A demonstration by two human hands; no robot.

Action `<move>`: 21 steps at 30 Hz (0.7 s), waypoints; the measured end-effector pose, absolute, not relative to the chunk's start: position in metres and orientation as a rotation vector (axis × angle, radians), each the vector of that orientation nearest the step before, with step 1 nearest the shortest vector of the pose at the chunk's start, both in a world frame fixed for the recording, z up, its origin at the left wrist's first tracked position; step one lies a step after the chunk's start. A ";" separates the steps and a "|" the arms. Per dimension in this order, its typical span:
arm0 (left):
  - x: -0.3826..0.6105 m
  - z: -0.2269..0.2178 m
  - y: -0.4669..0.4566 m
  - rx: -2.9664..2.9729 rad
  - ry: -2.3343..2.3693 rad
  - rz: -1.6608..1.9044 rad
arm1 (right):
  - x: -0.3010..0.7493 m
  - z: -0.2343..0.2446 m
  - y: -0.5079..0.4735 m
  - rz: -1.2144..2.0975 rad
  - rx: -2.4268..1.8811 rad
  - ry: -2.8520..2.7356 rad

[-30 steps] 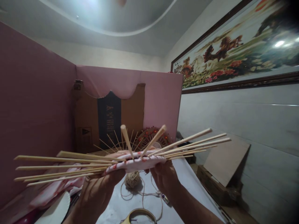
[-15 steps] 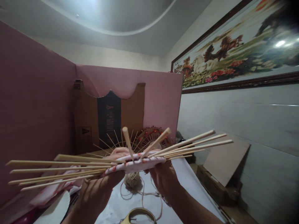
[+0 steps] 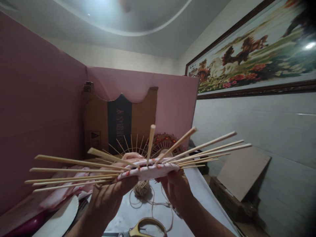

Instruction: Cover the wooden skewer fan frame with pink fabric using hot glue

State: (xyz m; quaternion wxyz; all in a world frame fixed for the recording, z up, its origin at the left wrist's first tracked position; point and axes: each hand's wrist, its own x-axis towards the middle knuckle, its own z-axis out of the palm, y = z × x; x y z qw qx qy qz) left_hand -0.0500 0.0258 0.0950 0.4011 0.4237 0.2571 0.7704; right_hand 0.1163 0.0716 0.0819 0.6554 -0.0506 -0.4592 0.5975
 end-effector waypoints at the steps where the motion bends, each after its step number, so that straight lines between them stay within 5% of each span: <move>1: -0.048 0.098 0.024 1.103 0.669 1.916 | 0.116 0.082 0.072 1.356 -0.112 -1.037; 21: -0.025 0.118 0.003 1.695 0.855 1.975 | 0.118 0.084 0.079 1.732 -0.086 -0.894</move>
